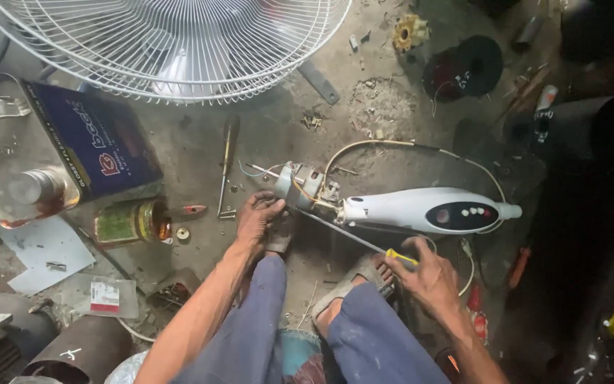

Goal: Applying lubricant to a fan motor and reassembling the motor housing using a screwdriver.

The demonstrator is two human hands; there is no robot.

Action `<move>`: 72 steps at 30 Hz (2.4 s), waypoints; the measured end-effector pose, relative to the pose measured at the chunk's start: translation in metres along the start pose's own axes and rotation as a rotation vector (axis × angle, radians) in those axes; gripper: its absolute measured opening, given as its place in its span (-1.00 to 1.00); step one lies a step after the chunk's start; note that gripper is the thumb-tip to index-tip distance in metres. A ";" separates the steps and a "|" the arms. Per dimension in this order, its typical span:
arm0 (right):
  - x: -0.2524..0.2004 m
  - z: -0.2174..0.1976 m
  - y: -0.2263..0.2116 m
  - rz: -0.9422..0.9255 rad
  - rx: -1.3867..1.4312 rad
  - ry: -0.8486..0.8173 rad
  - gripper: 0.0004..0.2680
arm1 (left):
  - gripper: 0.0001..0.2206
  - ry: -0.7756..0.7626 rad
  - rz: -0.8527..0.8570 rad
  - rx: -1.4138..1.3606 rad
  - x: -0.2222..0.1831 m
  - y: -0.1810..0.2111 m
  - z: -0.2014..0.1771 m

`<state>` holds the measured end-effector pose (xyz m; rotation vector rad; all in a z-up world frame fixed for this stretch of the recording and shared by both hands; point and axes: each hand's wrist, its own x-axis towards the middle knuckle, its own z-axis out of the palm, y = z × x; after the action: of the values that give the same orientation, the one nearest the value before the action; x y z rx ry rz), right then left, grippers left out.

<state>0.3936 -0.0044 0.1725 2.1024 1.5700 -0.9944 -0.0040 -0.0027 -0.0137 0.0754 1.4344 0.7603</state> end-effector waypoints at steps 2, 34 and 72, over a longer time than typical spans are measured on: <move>0.000 0.000 -0.012 -0.002 0.072 -0.043 -0.43 | -0.26 -0.011 -0.020 -0.013 -0.011 0.011 0.000; 0.003 0.000 -0.014 0.129 -0.117 0.041 -0.64 | -0.71 0.092 0.064 -0.227 -0.013 0.017 -0.001; 0.001 0.007 0.002 -0.681 -0.147 0.529 -0.80 | -0.66 0.121 -0.024 -0.217 -0.015 0.024 0.002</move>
<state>0.3933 -0.0083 0.1668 1.8363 2.6372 -0.4659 -0.0111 0.0086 0.0109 -0.1574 1.4551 0.9085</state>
